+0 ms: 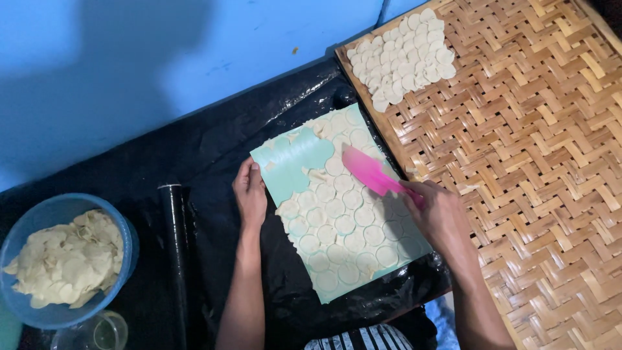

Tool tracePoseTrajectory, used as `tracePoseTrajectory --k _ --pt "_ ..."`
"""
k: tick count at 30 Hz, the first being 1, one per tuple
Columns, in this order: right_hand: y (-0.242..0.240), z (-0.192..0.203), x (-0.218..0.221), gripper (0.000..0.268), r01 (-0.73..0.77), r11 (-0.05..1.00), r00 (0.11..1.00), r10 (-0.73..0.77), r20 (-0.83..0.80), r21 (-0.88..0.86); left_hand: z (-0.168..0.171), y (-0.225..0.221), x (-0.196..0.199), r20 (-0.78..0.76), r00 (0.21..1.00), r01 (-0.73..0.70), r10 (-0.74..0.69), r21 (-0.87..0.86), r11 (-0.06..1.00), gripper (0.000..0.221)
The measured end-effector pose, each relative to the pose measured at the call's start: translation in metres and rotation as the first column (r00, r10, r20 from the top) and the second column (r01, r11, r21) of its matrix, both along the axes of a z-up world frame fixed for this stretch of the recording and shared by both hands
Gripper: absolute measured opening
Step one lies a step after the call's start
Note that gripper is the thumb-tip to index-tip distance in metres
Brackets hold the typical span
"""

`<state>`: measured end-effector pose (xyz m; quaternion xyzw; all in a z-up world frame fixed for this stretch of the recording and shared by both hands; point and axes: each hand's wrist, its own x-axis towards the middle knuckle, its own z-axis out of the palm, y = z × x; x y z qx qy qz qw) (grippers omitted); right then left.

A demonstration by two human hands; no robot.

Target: Cut small circles from a flat sheet of dough using a cutter and move them to a drying tray.

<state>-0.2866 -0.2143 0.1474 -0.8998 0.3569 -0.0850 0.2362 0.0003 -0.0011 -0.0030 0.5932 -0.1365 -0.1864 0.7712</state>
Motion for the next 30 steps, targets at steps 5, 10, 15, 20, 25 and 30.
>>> tracePoseTrajectory --k 5,10,15,20,25,30 --pt "-0.003 -0.005 0.005 0.030 0.118 0.981 0.976 -0.085 -0.203 0.155 0.019 0.000 -0.005 0.047 0.999 -0.016 0.009 0.134 0.991 0.030" --pt "-0.012 -0.002 0.006 0.030 0.012 0.994 0.995 -0.001 -0.101 0.108 0.005 -0.001 -0.001 0.014 1.000 0.010 -0.011 0.020 1.000 0.029" --pt "-0.026 -0.019 0.004 0.030 -0.025 0.993 0.999 0.030 -0.040 0.117 -0.002 0.000 0.002 0.032 1.000 -0.001 0.001 0.014 1.000 0.029" --pt "-0.023 -0.019 0.008 0.030 -0.056 0.998 0.998 0.056 0.001 0.007 0.007 0.000 -0.001 0.027 1.000 -0.004 0.003 0.023 1.000 0.029" --pt "-0.010 0.002 0.013 0.028 -0.012 0.999 1.000 0.012 -0.014 0.032 0.000 0.000 0.001 0.007 1.000 0.007 -0.007 -0.006 1.000 0.029" --pt "-0.014 -0.008 0.011 0.026 -0.008 1.000 1.000 0.008 -0.007 0.000 0.007 -0.001 -0.002 -0.012 1.000 0.009 -0.009 -0.013 1.000 0.029"
